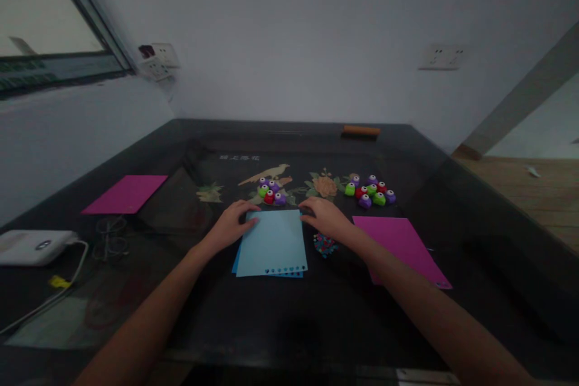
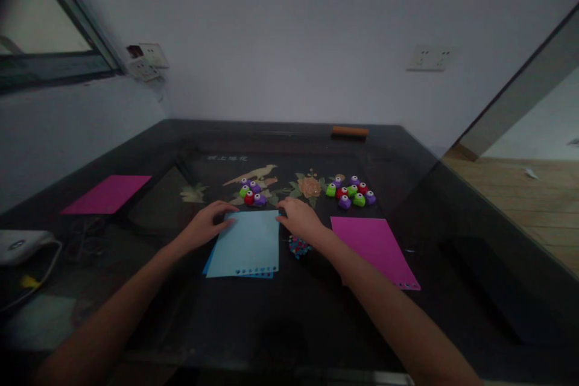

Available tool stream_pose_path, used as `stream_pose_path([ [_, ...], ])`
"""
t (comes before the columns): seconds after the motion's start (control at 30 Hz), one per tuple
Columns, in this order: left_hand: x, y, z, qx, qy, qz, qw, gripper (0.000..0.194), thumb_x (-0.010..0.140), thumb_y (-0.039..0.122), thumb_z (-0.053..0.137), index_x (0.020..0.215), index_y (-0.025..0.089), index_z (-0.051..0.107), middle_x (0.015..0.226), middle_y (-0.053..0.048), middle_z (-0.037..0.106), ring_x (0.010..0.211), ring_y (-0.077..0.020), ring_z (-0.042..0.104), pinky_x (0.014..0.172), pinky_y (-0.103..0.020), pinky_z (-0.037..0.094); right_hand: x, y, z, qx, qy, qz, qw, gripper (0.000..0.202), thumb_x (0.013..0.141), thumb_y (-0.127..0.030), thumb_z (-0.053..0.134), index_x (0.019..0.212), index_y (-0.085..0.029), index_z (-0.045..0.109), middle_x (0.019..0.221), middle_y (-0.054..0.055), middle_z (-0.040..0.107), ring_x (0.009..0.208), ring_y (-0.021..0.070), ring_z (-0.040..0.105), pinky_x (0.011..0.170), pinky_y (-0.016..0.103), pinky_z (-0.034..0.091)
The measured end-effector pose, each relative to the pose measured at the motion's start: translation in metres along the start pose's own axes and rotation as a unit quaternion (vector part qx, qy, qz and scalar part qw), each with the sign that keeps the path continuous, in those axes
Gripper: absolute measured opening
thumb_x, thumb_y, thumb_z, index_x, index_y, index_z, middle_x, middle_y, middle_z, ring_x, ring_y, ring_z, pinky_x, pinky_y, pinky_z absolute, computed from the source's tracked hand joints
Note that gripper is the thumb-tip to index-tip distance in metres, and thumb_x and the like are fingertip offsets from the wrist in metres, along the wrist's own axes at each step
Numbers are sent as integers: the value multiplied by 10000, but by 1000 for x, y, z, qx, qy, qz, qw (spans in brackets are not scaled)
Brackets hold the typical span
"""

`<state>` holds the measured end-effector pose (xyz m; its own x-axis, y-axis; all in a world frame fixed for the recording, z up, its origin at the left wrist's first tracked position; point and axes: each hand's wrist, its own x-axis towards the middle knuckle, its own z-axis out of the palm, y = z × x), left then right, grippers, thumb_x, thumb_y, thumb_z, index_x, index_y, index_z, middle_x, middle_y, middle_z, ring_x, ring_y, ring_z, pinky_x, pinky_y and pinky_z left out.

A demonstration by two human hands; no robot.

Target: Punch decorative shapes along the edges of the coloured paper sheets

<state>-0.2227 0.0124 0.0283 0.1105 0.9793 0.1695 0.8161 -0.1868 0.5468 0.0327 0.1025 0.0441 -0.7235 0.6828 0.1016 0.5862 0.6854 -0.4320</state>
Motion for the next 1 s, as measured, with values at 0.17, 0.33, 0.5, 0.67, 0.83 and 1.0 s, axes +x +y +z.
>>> stream_pose_path([
  [0.17,-2,2,-2,1,-49,-14,999,455,757,447,573,1140,201,552,1103,-83,539,1052,-248,489,924,-417,384,10,-4,10,-35,-14,10,999,375,735,-351,669,1032,-145,567,1035,116,569,1016,251,526,839,358,415],
  [0.33,-4,-2,1,28,-64,-8,998,667,651,510,666,1230,226,497,1173,-98,482,1093,-276,437,942,-434,358,11,-4,13,-30,-35,42,998,566,611,-488,731,1024,-166,519,1044,111,498,1001,271,489,768,361,431],
  [0.5,-3,-5,4,29,-62,-16,998,659,646,507,669,1229,251,499,1169,-86,486,1089,-284,432,940,-446,352,13,-2,16,-5,-34,60,998,537,578,-438,763,969,-170,512,1017,90,476,979,256,477,758,355,417],
  [0.67,-2,-4,3,39,-64,-19,997,675,642,529,664,1233,244,502,1158,-85,488,1082,-283,420,934,-439,355,13,-2,17,18,-35,71,997,506,571,-376,780,939,-178,494,1000,64,475,939,223,484,740,318,399],
  [0.83,-2,-2,4,51,-55,-17,997,684,637,519,670,1241,249,496,1133,-77,474,1078,-283,398,945,-444,344,14,-1,19,68,-23,65,995,460,569,-257,776,904,-187,469,952,33,488,907,188,485,733,293,385],
  [1.0,-2,2,2,41,-58,-22,997,629,628,466,689,1182,226,513,1108,-74,458,1080,-276,400,948,-440,347,16,-1,18,114,-28,75,990,386,583,-165,730,866,-190,469,896,12,509,825,158,496,685,272,376],
])
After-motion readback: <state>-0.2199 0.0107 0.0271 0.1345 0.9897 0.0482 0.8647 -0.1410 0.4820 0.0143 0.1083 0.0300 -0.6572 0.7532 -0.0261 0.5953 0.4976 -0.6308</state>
